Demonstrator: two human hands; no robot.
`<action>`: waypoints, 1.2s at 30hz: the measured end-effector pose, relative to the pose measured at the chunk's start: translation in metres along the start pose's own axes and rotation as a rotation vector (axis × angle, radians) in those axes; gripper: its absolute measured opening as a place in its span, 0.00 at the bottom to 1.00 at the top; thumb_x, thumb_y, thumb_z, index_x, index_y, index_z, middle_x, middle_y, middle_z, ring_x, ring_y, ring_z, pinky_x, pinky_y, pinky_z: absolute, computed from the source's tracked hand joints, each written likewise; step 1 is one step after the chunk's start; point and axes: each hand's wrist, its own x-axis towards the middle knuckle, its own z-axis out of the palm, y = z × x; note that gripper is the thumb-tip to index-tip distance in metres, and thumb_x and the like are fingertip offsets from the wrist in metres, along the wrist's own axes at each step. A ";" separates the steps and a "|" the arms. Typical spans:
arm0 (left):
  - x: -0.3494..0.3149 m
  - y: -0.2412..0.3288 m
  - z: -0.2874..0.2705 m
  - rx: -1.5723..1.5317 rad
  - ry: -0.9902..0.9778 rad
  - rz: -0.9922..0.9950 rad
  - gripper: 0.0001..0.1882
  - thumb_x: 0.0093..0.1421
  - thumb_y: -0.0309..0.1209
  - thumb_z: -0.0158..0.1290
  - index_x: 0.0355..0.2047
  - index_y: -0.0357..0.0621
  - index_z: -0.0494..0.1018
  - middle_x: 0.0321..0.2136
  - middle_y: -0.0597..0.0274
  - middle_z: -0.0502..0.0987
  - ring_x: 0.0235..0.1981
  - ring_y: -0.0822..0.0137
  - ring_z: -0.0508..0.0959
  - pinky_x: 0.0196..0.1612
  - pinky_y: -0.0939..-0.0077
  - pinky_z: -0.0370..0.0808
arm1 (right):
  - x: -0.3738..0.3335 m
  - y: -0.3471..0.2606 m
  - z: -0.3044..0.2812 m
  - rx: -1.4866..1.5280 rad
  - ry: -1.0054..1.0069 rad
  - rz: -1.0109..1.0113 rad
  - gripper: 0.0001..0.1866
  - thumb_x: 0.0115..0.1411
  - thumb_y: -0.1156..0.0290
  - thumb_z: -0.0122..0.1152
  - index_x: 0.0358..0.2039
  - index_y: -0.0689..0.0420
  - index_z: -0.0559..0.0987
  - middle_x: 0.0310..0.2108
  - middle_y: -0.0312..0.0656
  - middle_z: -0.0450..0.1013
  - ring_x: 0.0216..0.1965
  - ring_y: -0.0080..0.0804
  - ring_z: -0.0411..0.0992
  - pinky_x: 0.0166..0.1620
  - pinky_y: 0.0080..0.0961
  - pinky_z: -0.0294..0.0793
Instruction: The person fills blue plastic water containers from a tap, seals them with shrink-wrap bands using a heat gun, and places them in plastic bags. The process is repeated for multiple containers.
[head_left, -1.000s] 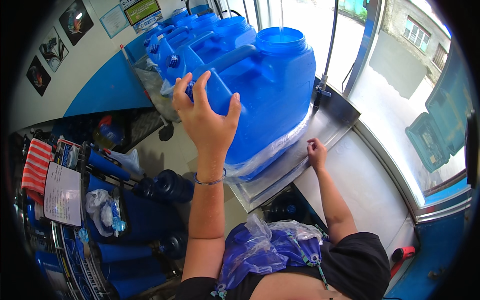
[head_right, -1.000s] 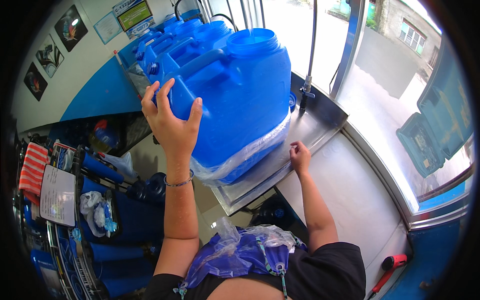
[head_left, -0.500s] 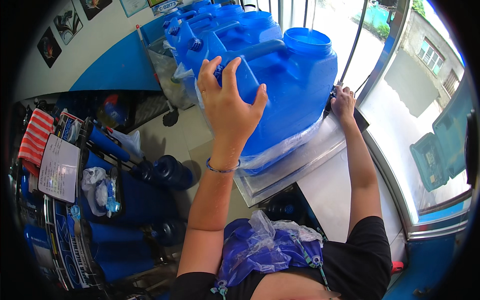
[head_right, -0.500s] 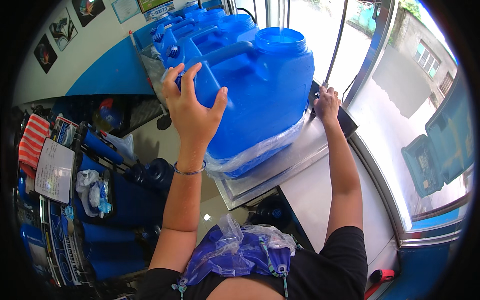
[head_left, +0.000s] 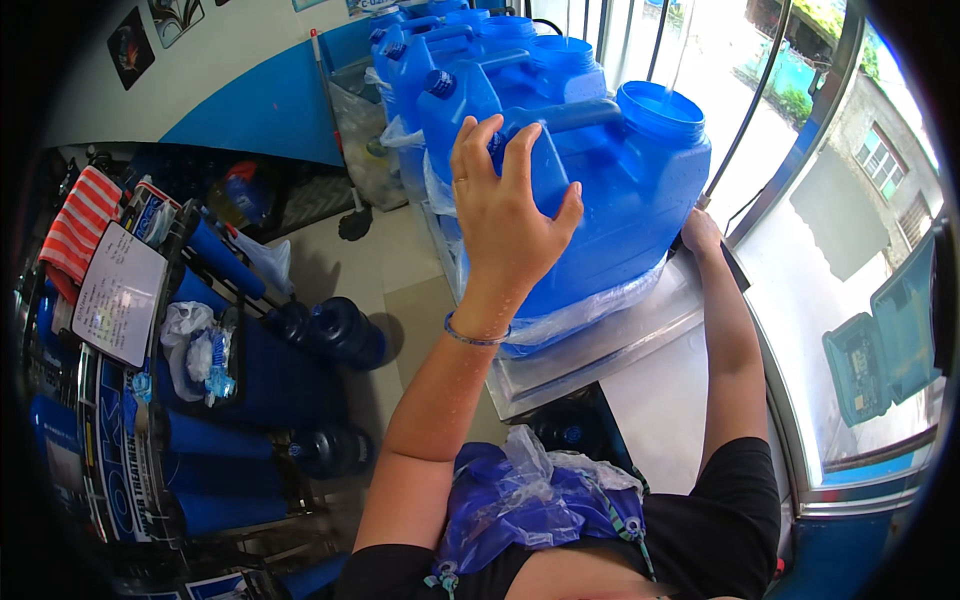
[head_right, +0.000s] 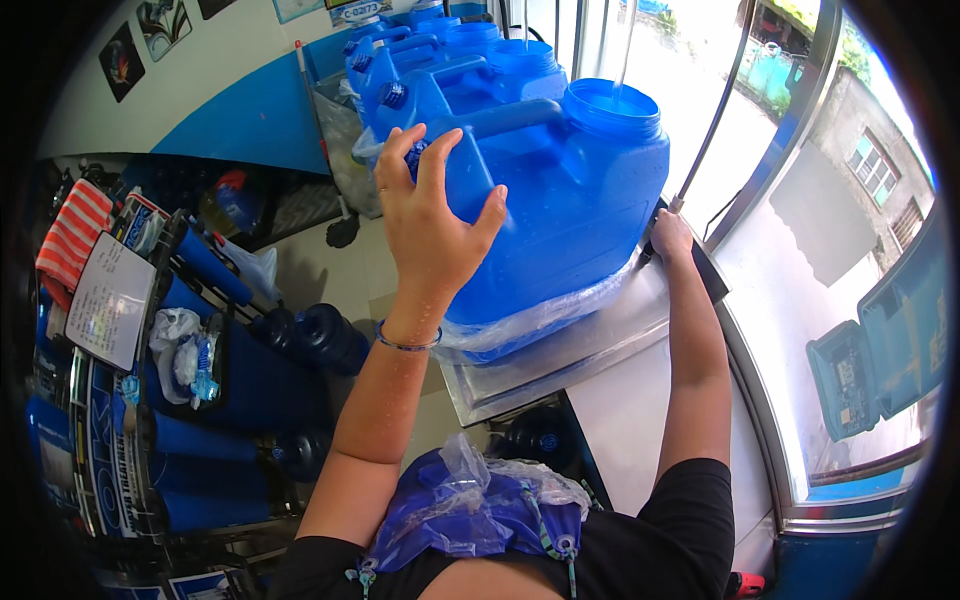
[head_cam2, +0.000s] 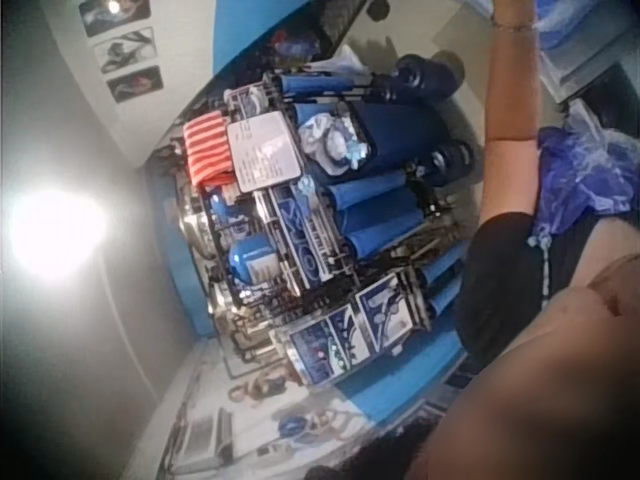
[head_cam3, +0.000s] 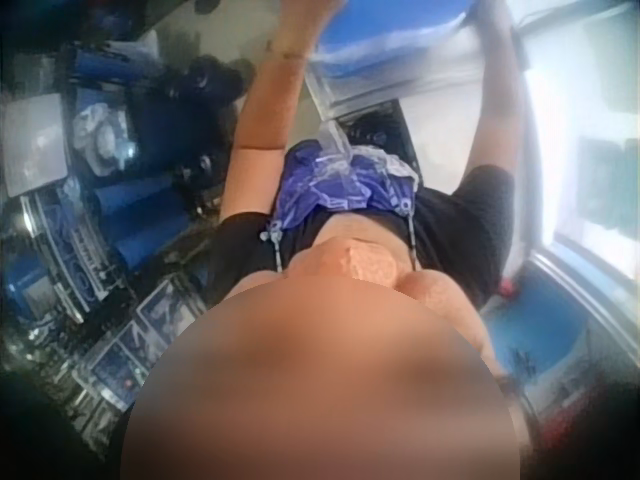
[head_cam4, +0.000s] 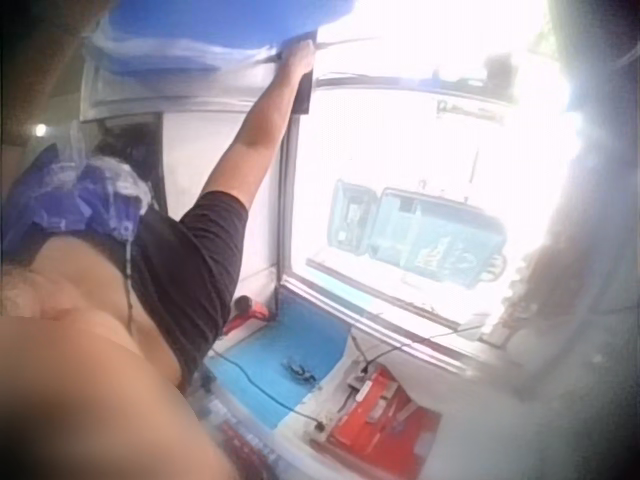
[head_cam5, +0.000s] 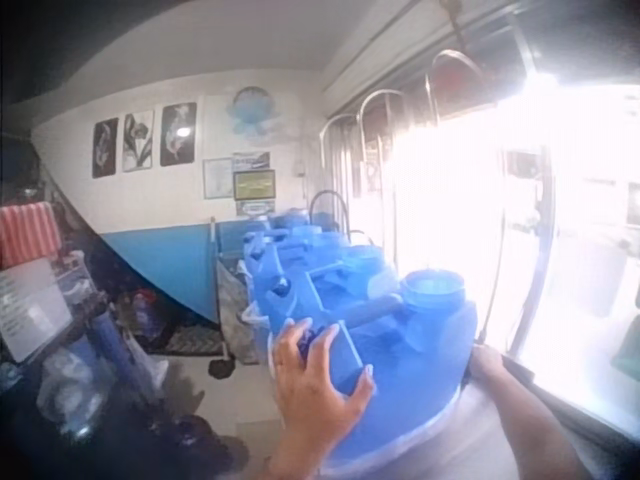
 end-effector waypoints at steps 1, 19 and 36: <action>0.000 0.000 0.000 -0.005 -0.002 -0.006 0.31 0.43 0.36 0.66 0.49 0.47 0.71 0.53 0.50 0.63 0.58 0.43 0.62 0.57 0.49 0.64 | 0.000 0.001 0.001 0.008 0.002 -0.007 0.12 0.59 0.73 0.47 0.40 0.60 0.78 0.40 0.55 0.77 0.45 0.50 0.76 0.47 0.42 0.75; -0.001 0.001 0.000 0.029 -0.018 -0.005 0.30 0.46 0.37 0.64 0.50 0.48 0.69 0.54 0.50 0.62 0.59 0.44 0.61 0.57 0.48 0.63 | 0.009 0.005 -0.001 0.011 -0.031 0.024 0.12 0.57 0.75 0.49 0.35 0.61 0.81 0.38 0.54 0.78 0.43 0.49 0.77 0.45 0.43 0.76; 0.000 0.002 0.000 0.019 -0.020 -0.013 0.30 0.44 0.36 0.65 0.49 0.46 0.71 0.52 0.48 0.63 0.59 0.41 0.60 0.58 0.49 0.63 | 0.028 0.012 0.010 0.034 0.005 0.013 0.15 0.58 0.74 0.45 0.36 0.64 0.81 0.39 0.56 0.77 0.42 0.51 0.77 0.44 0.42 0.77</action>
